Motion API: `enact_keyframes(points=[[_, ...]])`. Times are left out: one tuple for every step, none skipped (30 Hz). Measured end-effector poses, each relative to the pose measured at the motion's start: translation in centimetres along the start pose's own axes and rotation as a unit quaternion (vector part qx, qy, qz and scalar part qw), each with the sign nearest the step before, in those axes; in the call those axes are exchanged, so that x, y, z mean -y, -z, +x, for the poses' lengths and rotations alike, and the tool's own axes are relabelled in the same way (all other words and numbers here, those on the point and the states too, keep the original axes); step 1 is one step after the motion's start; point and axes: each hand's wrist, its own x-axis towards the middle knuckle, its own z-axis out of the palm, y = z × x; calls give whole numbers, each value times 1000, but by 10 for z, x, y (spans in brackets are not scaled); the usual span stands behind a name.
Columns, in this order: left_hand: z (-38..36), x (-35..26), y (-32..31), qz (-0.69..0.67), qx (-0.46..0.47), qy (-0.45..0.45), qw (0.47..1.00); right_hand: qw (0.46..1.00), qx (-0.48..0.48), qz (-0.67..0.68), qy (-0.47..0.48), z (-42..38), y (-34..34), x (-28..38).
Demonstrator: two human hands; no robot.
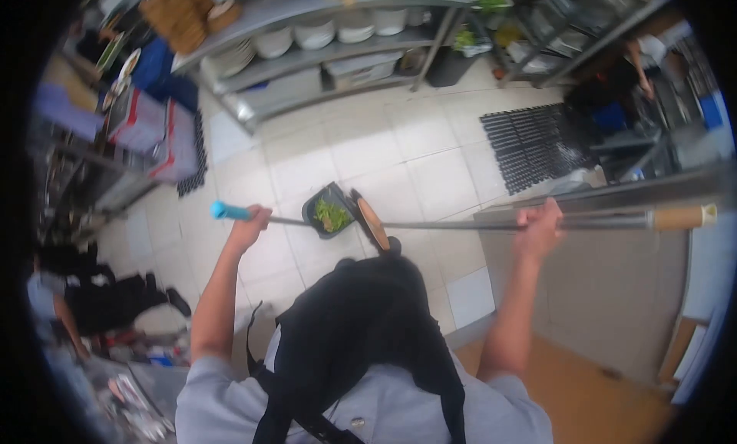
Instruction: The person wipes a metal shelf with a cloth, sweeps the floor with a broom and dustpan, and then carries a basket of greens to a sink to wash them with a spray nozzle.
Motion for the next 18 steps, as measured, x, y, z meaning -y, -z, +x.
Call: enact_keyframes(points=[[12,-21,-5,8,9,-22,1000,999,-35,6,-1,11,22,8],[20,-44,-10,-36,16,-18,999,998,-66,14,-4,22,42,11],[32,-68,-15,-80,23,-11,996,997,-78,26,4,34,57,10],[47,-91,-22,-72,28,-24,997,995,-98,14,-4,45,74,4],[62,-114,-31,-99,35,-28,994,993,-116,0,-14,55,88,-3],[76,-138,-41,-128,41,-32,990,992,-125,8,-9,65,99,-11],[88,-162,-51,-122,45,-43,991,990,-141,-19,-12,74,107,-22],[101,-188,-62,-153,57,-50,985,986,-157,-44,-16,83,113,-30],[115,-213,-71,-183,70,-57,979,985,-168,-36,-12,92,116,-35],[129,-237,-80,-176,77,-65,979,984,-157,-85,-10,98,119,-40],[143,-260,-90,-202,86,-74,973,980,-145,-136,-9,106,123,-44],[156,-284,-100,-231,93,-82,965,980,-152,-132,-6,118,129,-52],[164,-311,-111,-244,90,-98,961,983,-136,-124,-18,132,137,-64],[174,-333,-122,-242,93,-104,960,985,-119,-118,-31,144,142,-74],[186,-353,-131,-281,87,-109,950,985,-122,-114,-28,154,145,-83],[199,-372,-138,-320,81,-111,938,985,-104,-129,-45,165,146,-90],[215,-385,-145,-352,87,-128,923,984,-85,-144,-63,174,149,-99],[228,-399,-150,-353,89,-130,922,984,-86,-145,-60,182,155,-115]])
